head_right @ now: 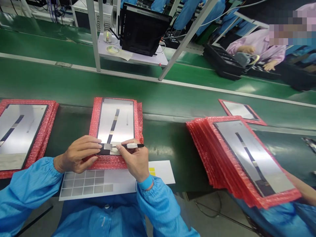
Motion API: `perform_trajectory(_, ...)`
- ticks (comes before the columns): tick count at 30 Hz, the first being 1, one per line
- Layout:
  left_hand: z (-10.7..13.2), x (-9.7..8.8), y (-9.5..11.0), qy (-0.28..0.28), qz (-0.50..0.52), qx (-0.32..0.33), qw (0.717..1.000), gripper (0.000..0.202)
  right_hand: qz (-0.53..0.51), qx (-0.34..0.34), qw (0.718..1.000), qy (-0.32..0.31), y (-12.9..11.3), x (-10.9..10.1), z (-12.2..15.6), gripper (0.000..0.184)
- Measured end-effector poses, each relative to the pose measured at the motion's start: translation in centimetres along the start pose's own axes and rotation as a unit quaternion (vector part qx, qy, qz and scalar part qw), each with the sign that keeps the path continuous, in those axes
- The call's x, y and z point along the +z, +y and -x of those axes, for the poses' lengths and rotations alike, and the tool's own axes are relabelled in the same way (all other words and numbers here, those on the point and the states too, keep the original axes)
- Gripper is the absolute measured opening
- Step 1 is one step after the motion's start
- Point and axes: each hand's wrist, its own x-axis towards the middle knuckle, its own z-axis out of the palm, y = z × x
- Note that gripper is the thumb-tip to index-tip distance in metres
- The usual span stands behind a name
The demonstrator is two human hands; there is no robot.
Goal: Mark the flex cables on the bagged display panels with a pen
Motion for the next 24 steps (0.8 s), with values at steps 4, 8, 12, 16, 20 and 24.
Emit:
perform_trajectory(4,0.04,-0.10,0.03,0.001,0.004,0.002,1.000,0.028,0.006,-0.006,1.000,0.003,0.15,0.01,-0.02,0.024)
perform_trajectory(8,-0.04,-0.24,0.09,-0.033,0.013,0.018,0.999,0.040,0.005,-0.006,1.000,0.003,0.19,0.03,-0.03,0.025)
perform_trajectory(12,0.02,-0.15,0.06,-0.044,0.001,0.018,0.999,0.045,0.001,-0.009,1.000,0.003,0.18,0.06,-0.03,0.024)
perform_trajectory(16,0.15,0.02,0.05,-0.049,-0.009,0.021,0.999,0.041,0.005,-0.012,1.000,0.003,0.14,0.07,-0.03,0.023)
perform_trajectory(20,0.25,0.08,0.02,-0.057,-0.012,0.023,0.998,0.040,0.008,-0.008,1.000,0.002,0.06,0.06,-0.04,0.021)
perform_trajectory(24,0.34,0.13,-0.07,-0.058,-0.024,0.024,0.998,0.042,0.014,-0.008,1.000,0.000,0.06,0.05,-0.06,0.020)
